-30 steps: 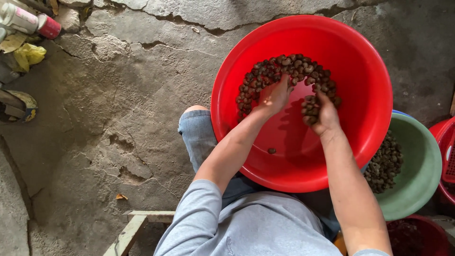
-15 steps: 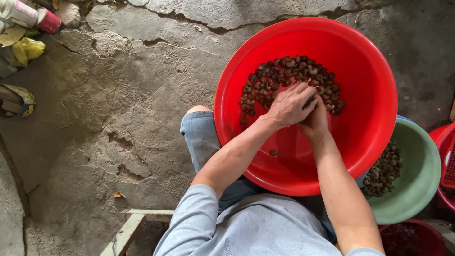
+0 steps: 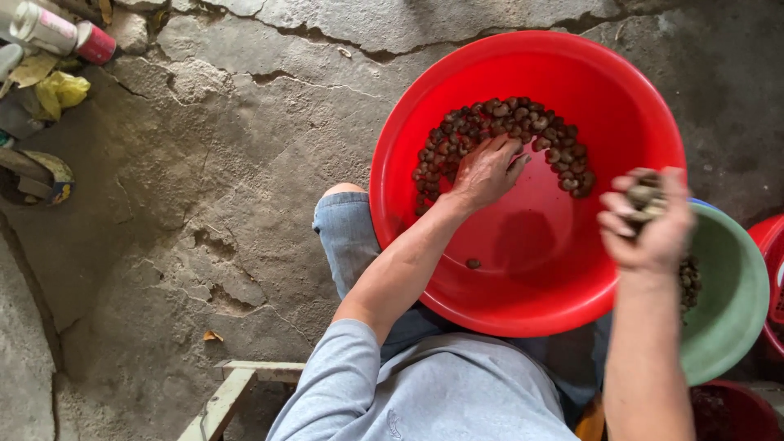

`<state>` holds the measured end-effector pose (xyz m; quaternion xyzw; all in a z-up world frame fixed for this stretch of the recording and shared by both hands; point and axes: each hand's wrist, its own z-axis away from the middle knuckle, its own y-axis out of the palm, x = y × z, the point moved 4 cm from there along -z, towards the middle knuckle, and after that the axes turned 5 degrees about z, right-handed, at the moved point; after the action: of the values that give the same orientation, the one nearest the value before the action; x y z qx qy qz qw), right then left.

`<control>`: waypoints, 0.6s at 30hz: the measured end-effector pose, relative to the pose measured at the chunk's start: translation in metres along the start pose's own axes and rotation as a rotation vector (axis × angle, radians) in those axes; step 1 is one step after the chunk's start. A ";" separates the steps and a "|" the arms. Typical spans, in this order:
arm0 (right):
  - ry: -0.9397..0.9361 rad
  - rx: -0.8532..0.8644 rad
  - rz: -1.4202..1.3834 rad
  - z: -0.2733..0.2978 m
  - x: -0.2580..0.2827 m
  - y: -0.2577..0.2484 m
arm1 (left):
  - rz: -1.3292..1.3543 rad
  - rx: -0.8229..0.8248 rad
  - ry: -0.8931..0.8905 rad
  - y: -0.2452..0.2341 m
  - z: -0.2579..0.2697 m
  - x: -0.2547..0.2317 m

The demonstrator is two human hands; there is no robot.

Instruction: Sorting nuts by hand from a large red bowl into a smaller green bowl while sitting on the floor.

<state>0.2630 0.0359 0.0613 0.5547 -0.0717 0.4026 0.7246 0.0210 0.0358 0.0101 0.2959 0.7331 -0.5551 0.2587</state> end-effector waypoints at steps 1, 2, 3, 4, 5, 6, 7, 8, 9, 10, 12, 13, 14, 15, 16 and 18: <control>-0.084 -0.041 0.043 0.014 0.018 -0.001 | -0.005 0.051 -0.024 0.002 0.000 0.001; -0.166 -0.080 0.086 0.028 0.036 -0.002 | -0.011 0.101 -0.049 0.003 0.000 0.002; -0.168 -0.083 0.084 0.037 0.045 -0.026 | -0.012 0.105 -0.047 0.008 -0.001 0.005; -0.271 -0.181 0.118 0.045 0.058 -0.054 | -0.046 0.176 -0.097 0.015 0.000 0.010; -0.374 -0.281 0.152 0.055 0.071 -0.081 | -0.080 0.248 -0.148 0.021 0.001 0.015; -0.369 -0.276 0.152 0.062 0.071 -0.100 | -0.083 0.245 -0.152 0.025 0.004 0.019; -0.428 -0.371 0.157 0.072 0.073 -0.123 | 0.022 0.313 -0.102 0.033 0.007 0.020; -0.488 -0.469 0.162 0.083 0.075 -0.145 | 0.129 0.383 -0.051 0.040 0.011 0.021; -0.483 -0.467 0.163 0.085 0.071 -0.168 | 0.128 0.382 -0.056 0.036 0.014 0.018; -0.400 -0.536 0.084 0.090 0.064 -0.194 | 0.097 0.543 -0.087 0.039 0.021 0.015; -0.318 -0.635 0.008 0.089 0.046 -0.247 | 0.083 0.730 -0.120 0.048 0.032 0.024; -0.271 -0.745 0.007 0.085 0.035 -0.279 | 0.068 0.780 -0.122 0.058 0.036 0.037; -0.229 -0.883 0.004 0.105 0.022 -0.317 | 0.069 0.855 -0.117 0.077 0.052 0.045; -0.232 -0.943 0.006 0.108 0.012 -0.323 | 0.102 0.905 -0.112 0.074 0.057 0.048; -0.217 -0.907 -0.079 0.114 0.000 -0.329 | 0.040 0.847 -0.049 0.069 0.058 0.050; -0.199 -0.933 -0.162 0.128 -0.016 -0.336 | 0.018 0.836 0.005 0.061 0.065 0.050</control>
<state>0.5191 -0.1026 -0.1509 0.2102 -0.2702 0.2148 0.9147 0.0338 -0.0071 -0.0814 0.3833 0.4424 -0.8020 0.1194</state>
